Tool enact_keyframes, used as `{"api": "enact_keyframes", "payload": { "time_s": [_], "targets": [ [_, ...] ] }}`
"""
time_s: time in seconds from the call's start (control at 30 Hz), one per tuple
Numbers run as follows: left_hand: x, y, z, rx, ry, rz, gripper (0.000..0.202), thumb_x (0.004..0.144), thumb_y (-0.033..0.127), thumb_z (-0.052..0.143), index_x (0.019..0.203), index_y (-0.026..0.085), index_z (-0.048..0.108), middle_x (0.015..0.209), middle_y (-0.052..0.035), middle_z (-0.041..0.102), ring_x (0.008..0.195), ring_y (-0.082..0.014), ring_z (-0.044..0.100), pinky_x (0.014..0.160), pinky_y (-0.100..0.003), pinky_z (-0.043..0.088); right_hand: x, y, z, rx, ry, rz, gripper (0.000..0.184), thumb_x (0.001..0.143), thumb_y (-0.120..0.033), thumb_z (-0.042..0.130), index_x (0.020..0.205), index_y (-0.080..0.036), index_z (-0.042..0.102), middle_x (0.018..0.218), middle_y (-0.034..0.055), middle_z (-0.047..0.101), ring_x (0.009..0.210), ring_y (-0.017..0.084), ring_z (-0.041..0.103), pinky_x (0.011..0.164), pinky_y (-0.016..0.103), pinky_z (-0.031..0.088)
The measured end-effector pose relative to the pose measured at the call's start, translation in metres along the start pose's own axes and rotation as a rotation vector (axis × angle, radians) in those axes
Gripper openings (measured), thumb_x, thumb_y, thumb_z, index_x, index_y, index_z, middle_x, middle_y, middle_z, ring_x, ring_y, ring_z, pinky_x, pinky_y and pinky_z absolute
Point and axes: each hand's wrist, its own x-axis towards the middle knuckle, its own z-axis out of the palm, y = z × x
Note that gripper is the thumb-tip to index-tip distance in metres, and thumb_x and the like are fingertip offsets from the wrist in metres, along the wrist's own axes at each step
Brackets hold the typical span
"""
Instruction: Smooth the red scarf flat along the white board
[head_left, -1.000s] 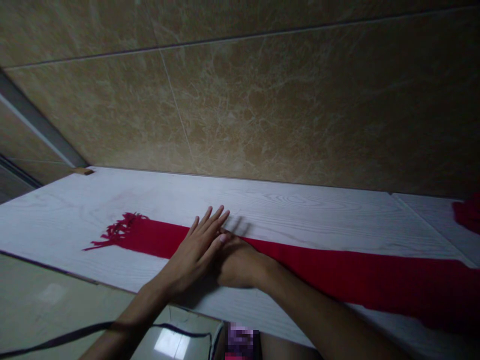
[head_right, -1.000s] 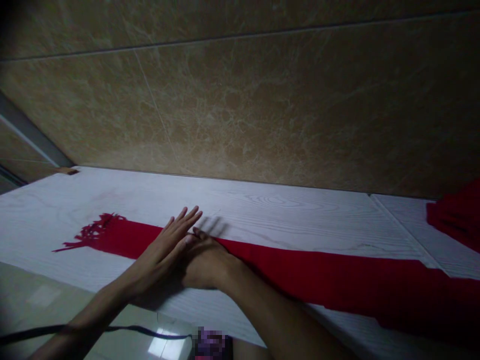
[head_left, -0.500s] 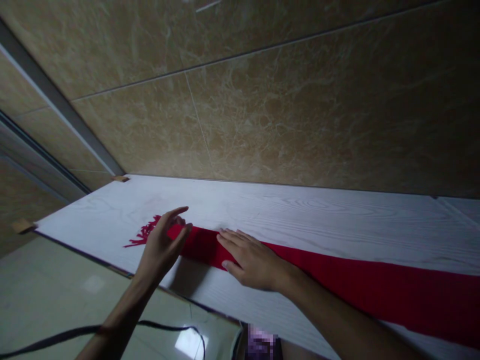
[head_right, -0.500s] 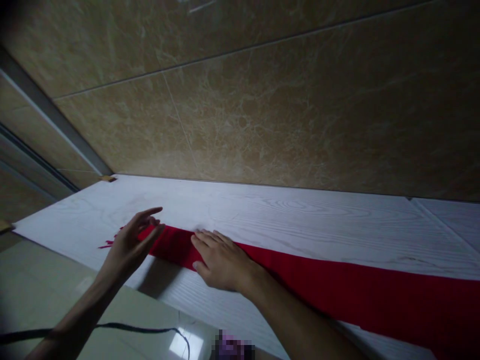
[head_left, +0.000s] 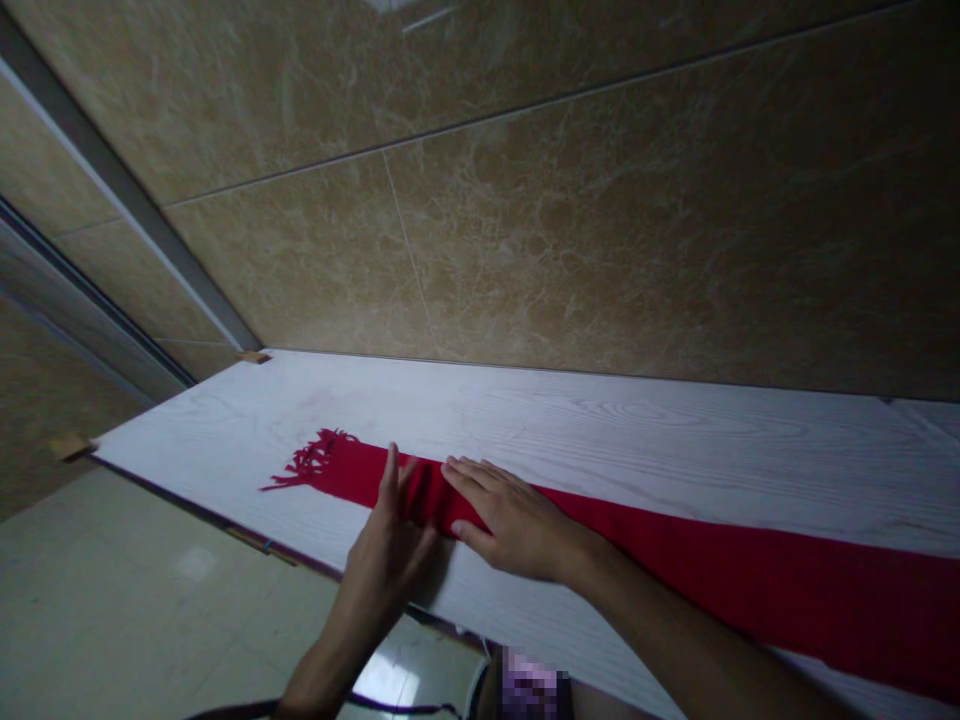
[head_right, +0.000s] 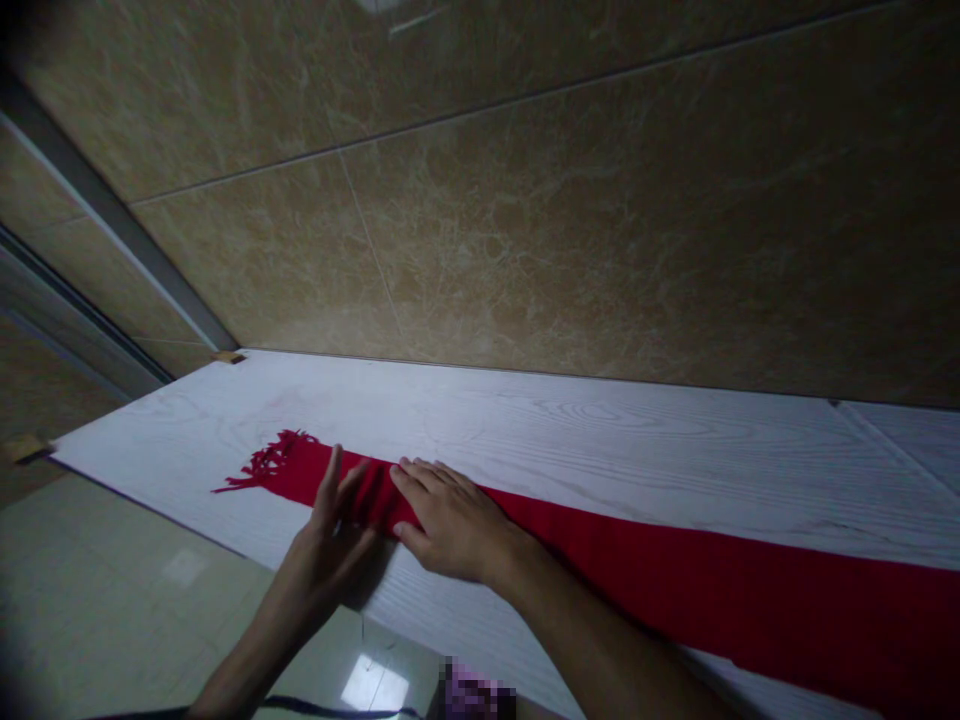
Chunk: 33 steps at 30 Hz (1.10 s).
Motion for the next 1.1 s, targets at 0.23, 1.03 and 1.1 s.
{"api": "enact_keyframes", "payload": {
  "time_s": [0.23, 1.03, 1.1],
  "targets": [
    [-0.004, -0.005, -0.006, 0.061, -0.035, 0.080, 0.089, 0.093, 0.034, 0.060, 0.165, 0.024, 0.008, 0.161, -0.0159, 0.042, 0.147, -0.0298, 0.044, 0.120, -0.051, 0.038, 0.001, 0.002, -0.001, 0.009, -0.007, 0.005, 0.069, 0.098, -0.029, 0.063, 0.157, -0.005, 0.036, 0.164, 0.0159, 0.032, 0.152, 0.025, 0.031, 0.128, 0.041, 0.025],
    [0.030, 0.013, -0.021, 0.442, -0.080, 0.136, 0.034, 0.094, 0.048, 0.050, 0.093, 0.025, 0.075, 0.091, -0.0044, 0.071, 0.078, -0.0204, 0.067, 0.068, -0.031, 0.052, 0.001, 0.004, 0.003, -0.001, 0.001, -0.009, 0.061, 0.100, -0.034, 0.061, 0.154, -0.011, 0.044, 0.162, 0.0148, 0.037, 0.151, 0.025, 0.033, 0.127, 0.043, 0.025],
    [0.031, 0.006, -0.030, 0.389, -0.040, 0.098, 0.038, 0.093, 0.054, 0.051, 0.092, 0.024, 0.073, 0.091, -0.0047, 0.071, 0.076, -0.0203, 0.067, 0.067, -0.031, 0.053, 0.001, 0.005, 0.002, -0.003, -0.002, -0.016, 0.060, 0.101, -0.034, 0.061, 0.154, -0.011, 0.045, 0.162, 0.0149, 0.037, 0.151, 0.026, 0.033, 0.127, 0.043, 0.025]
  ]
}}
